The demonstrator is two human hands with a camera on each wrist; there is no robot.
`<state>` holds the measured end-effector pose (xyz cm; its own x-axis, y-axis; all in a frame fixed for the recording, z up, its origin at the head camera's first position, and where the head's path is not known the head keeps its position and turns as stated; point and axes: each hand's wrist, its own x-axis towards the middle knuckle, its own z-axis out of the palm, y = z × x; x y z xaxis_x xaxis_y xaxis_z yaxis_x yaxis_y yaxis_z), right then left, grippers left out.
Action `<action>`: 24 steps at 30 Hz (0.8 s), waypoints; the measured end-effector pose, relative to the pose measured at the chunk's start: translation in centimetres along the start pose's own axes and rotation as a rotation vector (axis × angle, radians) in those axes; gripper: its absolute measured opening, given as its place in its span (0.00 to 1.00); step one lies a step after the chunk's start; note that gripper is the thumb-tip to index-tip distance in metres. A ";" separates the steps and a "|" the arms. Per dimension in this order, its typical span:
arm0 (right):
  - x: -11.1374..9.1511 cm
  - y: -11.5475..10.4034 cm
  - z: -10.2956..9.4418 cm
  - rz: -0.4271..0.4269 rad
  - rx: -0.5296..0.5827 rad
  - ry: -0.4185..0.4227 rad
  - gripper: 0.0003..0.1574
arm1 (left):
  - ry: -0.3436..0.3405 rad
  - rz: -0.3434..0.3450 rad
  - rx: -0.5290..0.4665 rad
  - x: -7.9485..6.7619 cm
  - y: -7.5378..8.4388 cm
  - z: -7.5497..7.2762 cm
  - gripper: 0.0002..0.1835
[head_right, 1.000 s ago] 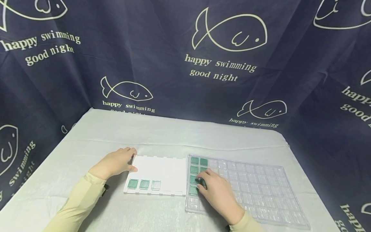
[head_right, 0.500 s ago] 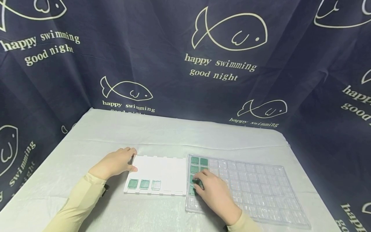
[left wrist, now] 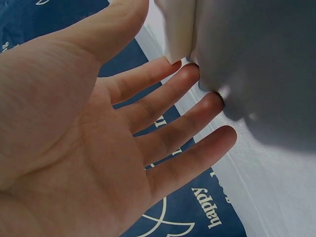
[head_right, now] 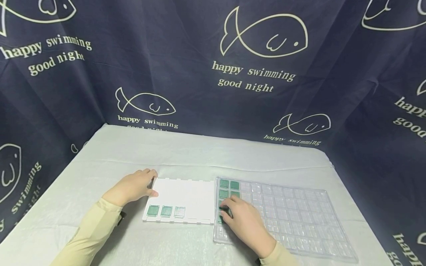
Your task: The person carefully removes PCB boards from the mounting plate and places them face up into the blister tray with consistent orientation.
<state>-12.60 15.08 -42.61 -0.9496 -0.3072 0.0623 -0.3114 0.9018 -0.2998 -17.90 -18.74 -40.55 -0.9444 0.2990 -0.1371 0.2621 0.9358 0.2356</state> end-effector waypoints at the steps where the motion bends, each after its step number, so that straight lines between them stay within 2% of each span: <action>1: 0.0 0.0 0.0 -0.001 0.004 0.000 0.07 | 0.001 0.001 0.001 0.0 0.0 0.0 0.35; 24: 0.0 0.1 0.2 0.001 0.025 -0.007 0.06 | -0.002 -0.001 0.008 -0.1 0.1 0.0 0.36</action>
<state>-12.64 15.14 -42.84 -0.9496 -0.3084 0.0557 -0.3094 0.8944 -0.3231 -17.84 -18.66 -40.47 -0.9440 0.2989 -0.1394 0.2632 0.9375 0.2274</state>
